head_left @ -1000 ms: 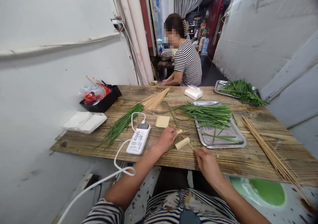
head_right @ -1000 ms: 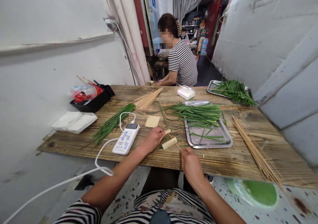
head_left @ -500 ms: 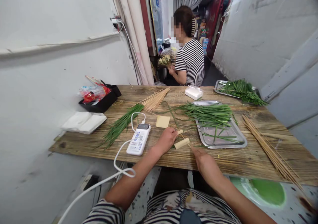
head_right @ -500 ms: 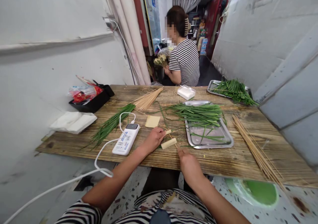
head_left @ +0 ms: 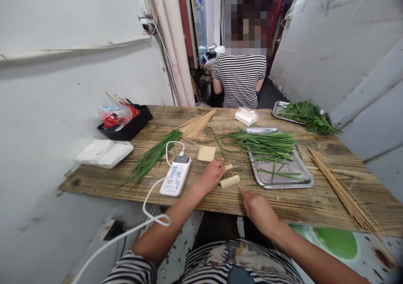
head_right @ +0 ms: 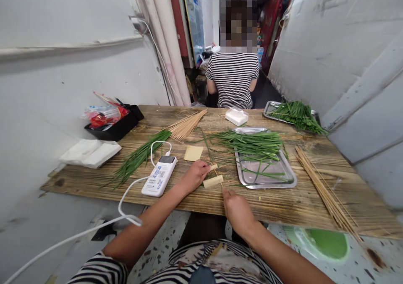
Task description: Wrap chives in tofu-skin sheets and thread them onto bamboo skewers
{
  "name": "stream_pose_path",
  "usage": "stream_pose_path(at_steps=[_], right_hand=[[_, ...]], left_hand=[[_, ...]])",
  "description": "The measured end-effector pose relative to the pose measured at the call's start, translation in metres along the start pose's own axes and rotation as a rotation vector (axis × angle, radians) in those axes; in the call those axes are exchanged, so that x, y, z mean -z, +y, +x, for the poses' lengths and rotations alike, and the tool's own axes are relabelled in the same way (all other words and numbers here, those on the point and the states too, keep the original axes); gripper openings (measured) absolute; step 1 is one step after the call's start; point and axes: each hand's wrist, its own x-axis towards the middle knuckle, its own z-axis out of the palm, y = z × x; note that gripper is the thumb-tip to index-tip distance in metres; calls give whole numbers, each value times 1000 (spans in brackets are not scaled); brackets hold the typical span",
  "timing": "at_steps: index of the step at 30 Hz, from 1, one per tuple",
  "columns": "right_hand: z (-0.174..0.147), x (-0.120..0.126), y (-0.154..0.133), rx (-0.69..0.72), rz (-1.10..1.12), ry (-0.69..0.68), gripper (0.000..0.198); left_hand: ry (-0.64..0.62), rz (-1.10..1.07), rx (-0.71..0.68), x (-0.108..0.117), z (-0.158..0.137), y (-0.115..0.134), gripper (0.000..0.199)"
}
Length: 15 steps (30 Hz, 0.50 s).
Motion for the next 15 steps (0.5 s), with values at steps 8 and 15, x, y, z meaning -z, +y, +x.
stream_pose_path(at_steps=[8, 15], right_hand=[[6, -3, -2, -45, -21, -29, 43], [11, -2, 0, -31, -49, 6, 43]], left_hand=[[-14, -44, 0, 5, 3, -1, 41], [-57, -80, -15, 9, 4, -2, 41]])
